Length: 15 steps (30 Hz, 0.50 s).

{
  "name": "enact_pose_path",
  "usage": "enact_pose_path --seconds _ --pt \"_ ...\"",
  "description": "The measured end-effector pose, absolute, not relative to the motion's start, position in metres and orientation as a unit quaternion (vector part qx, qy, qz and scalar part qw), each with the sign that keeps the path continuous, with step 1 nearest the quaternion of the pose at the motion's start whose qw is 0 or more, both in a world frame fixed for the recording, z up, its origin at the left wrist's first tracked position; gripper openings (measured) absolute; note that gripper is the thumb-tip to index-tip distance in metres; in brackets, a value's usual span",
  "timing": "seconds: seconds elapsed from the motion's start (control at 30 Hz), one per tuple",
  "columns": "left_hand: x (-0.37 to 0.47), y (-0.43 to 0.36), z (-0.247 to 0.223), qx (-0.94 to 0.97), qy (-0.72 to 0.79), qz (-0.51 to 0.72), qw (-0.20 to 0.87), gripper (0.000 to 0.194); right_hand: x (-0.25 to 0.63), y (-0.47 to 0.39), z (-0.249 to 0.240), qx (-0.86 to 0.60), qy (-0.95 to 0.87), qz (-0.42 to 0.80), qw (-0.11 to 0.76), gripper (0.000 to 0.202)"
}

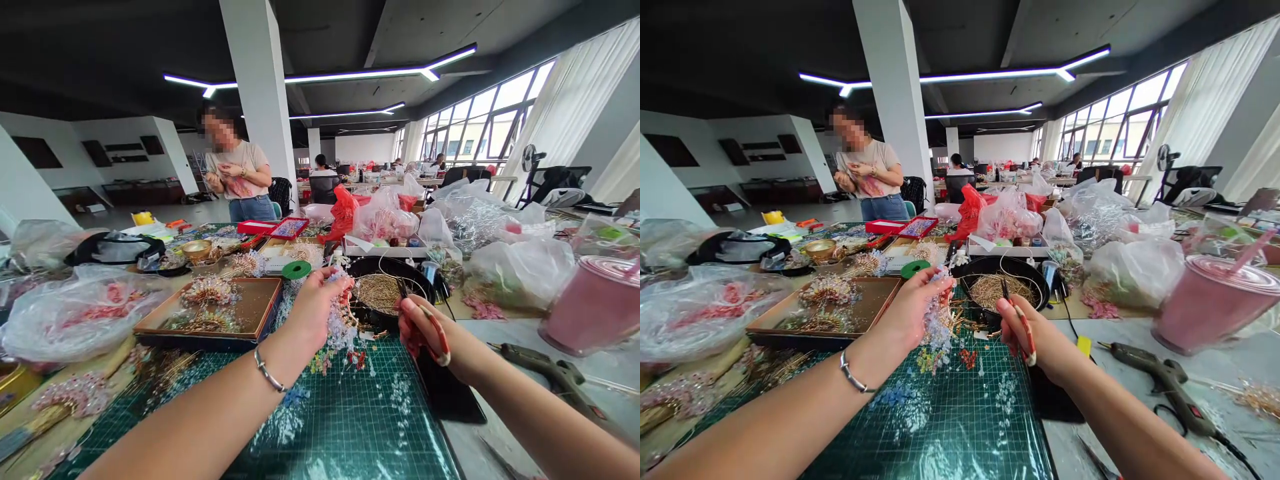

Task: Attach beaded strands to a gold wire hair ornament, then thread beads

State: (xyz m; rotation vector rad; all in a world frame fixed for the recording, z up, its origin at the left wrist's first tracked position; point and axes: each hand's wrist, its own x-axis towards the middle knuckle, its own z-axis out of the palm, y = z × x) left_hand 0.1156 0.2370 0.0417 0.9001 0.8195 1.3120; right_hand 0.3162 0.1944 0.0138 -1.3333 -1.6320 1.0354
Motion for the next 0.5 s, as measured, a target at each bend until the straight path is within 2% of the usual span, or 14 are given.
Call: enact_pose_path --seconds 0.23,0.5 --pt "0.119 0.248 0.036 0.377 0.355 0.572 0.636 0.036 0.319 0.206 0.01 -0.538 -0.603 0.44 0.391 0.044" --pt "0.121 0.246 0.032 0.371 0.36 0.558 0.649 0.035 0.316 0.211 0.007 -0.582 -0.619 0.372 0.374 0.048"
